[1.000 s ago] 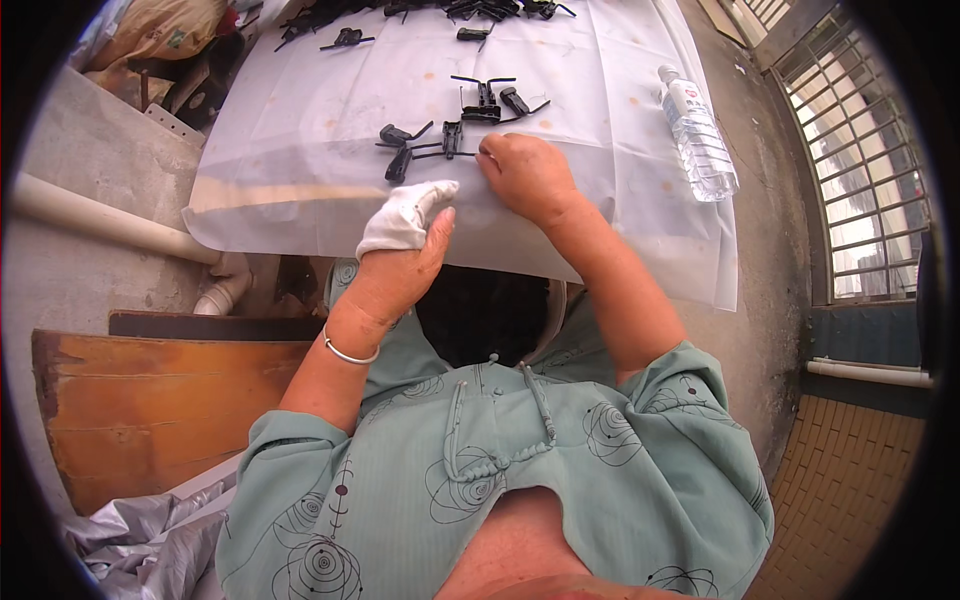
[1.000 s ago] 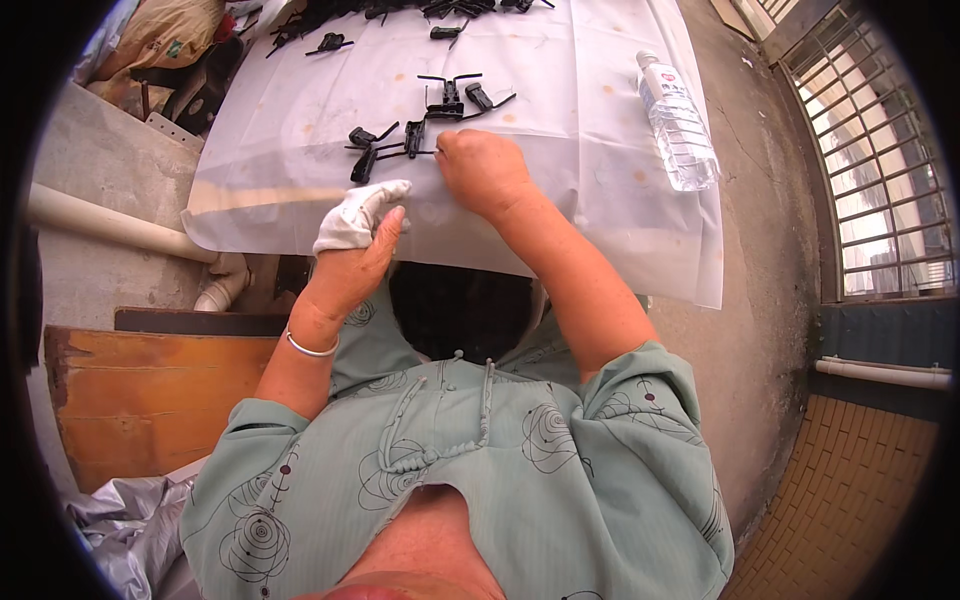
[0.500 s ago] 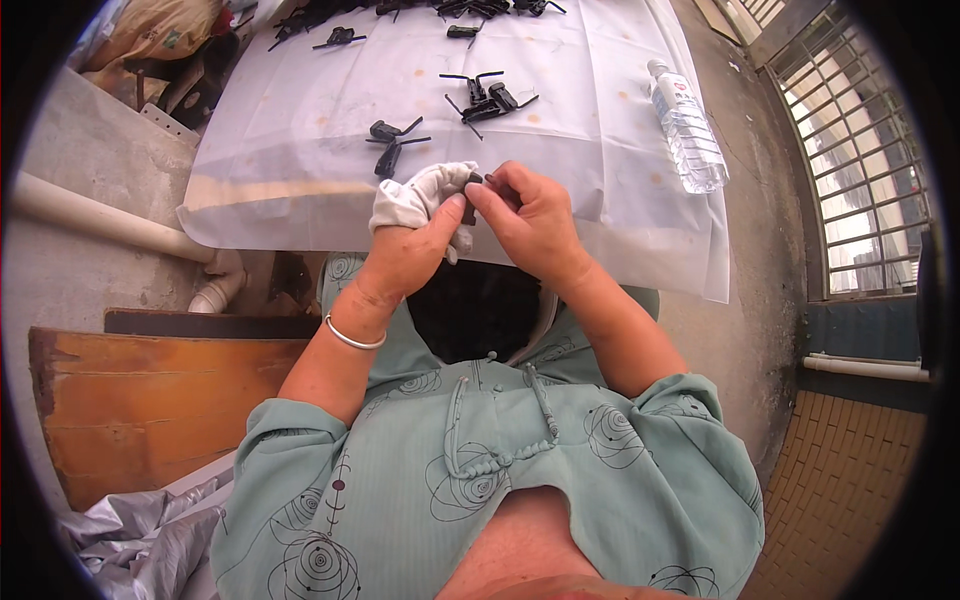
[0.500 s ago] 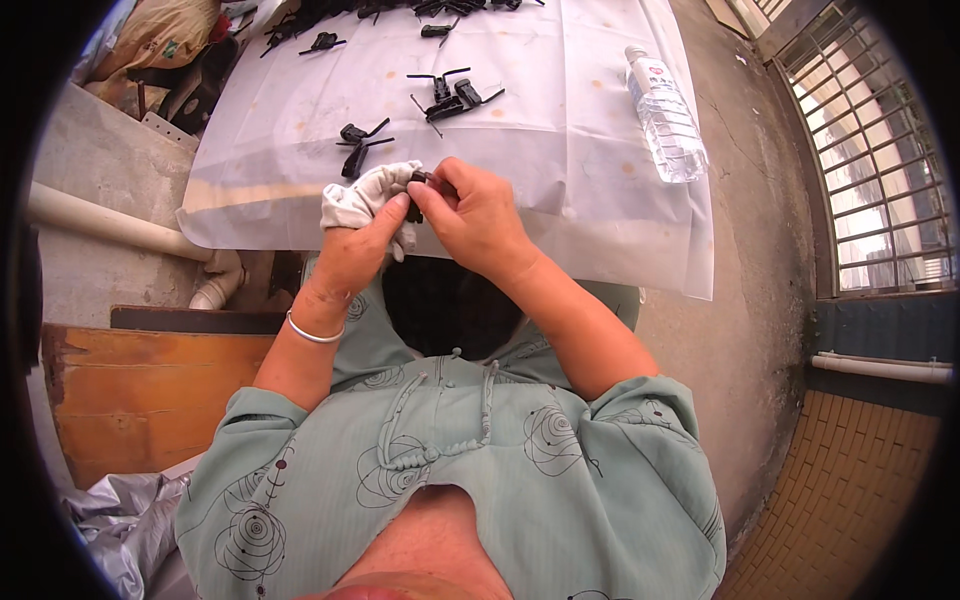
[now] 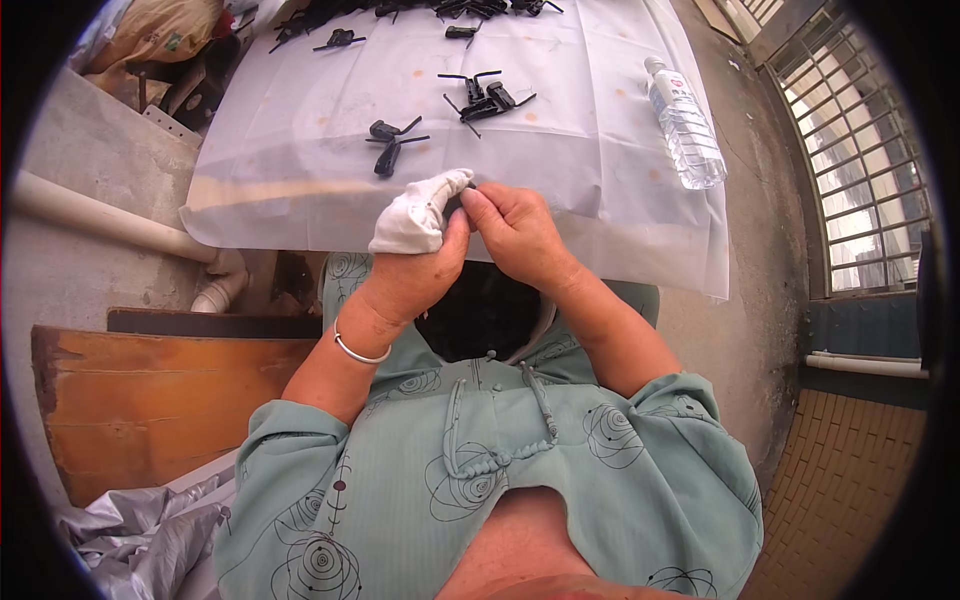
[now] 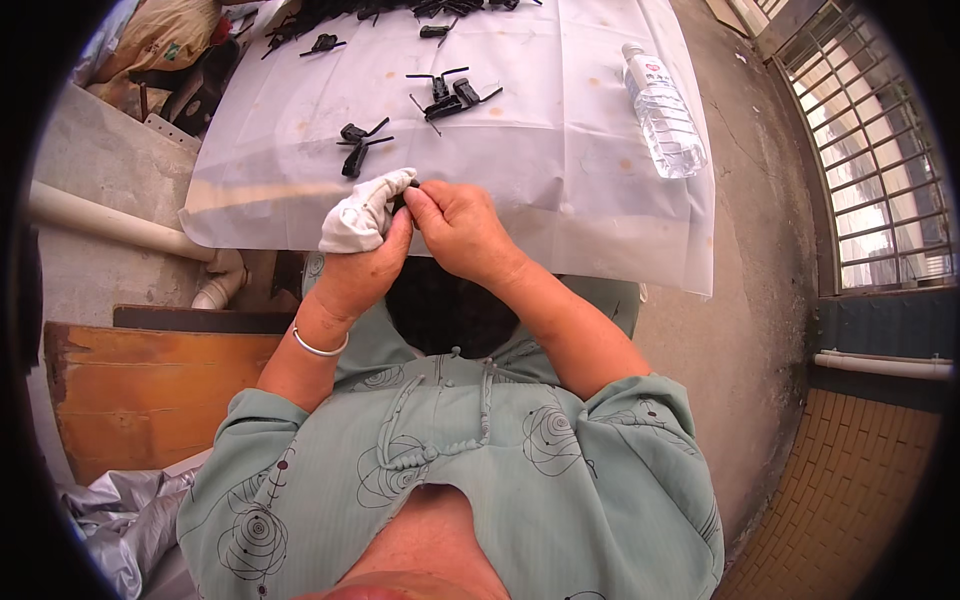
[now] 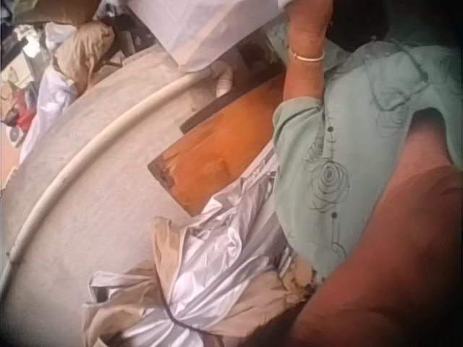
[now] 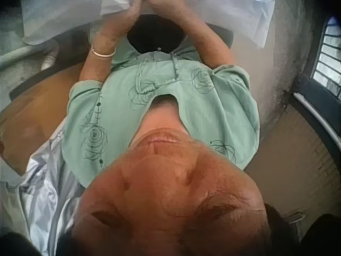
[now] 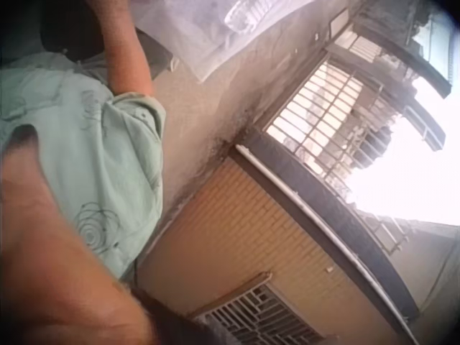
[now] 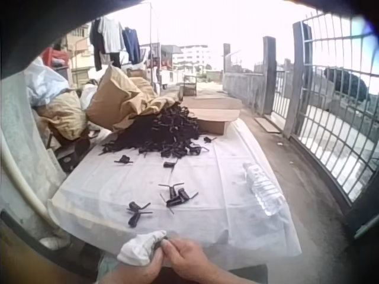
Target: Wiping small black plastic components with a cloth and placing them into a bucket.
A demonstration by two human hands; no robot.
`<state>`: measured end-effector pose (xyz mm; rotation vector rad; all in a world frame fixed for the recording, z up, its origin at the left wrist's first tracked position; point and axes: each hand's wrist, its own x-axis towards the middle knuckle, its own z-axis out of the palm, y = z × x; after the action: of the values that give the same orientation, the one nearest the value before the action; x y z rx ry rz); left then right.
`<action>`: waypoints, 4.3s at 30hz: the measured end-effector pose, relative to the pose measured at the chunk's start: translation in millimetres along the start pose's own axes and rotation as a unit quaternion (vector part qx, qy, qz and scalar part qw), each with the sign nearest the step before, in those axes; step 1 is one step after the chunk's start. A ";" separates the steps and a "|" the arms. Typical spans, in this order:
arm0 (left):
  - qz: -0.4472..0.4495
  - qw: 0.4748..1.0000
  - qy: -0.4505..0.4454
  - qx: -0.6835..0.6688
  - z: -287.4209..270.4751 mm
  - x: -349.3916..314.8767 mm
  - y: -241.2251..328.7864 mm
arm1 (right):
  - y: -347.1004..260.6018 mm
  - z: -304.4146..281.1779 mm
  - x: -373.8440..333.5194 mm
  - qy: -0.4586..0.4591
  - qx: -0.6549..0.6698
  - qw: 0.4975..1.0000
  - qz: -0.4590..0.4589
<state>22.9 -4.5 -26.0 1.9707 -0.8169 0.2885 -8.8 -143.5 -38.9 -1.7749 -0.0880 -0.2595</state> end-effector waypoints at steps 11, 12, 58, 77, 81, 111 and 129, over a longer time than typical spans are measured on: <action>-0.197 0.926 -0.035 -0.321 -13.4 2.1 -4.1 | -2.4 -22.1 -3.4 -0.083 -0.121 0.989 -0.023; -0.198 0.925 -0.036 -0.323 -14.7 2.9 -3.6 | 1.2 -22.6 -3.9 -0.107 -0.141 0.982 -0.062; -0.096 0.992 -0.078 -0.022 -10.6 22.2 -12.6 | -14.0 -24.2 3.1 -0.111 -0.445 0.855 -0.244; -0.255 0.879 -0.135 -0.381 -20.0 6.8 8.8 | -10.3 -0.3 0.5 0.055 0.066 0.996 -0.016; -0.236 0.921 -0.091 -0.296 -19.0 5.6 15.7 | -10.0 -12.3 -1.2 -0.009 0.023 0.999 -0.045; -0.228 0.920 -0.060 -0.311 -16.1 1.5 -3.6 | -1.5 -16.9 5.3 -0.021 -0.080 0.989 -0.122; -0.060 0.994 -0.076 -0.055 -10.7 -7.0 -7.8 | -1.9 9.5 3.3 -0.102 -0.042 0.994 0.001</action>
<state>24.1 10.0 -29.3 1.9446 -0.7900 0.0234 -4.8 -134.1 -38.2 -1.8822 -0.2234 -0.0807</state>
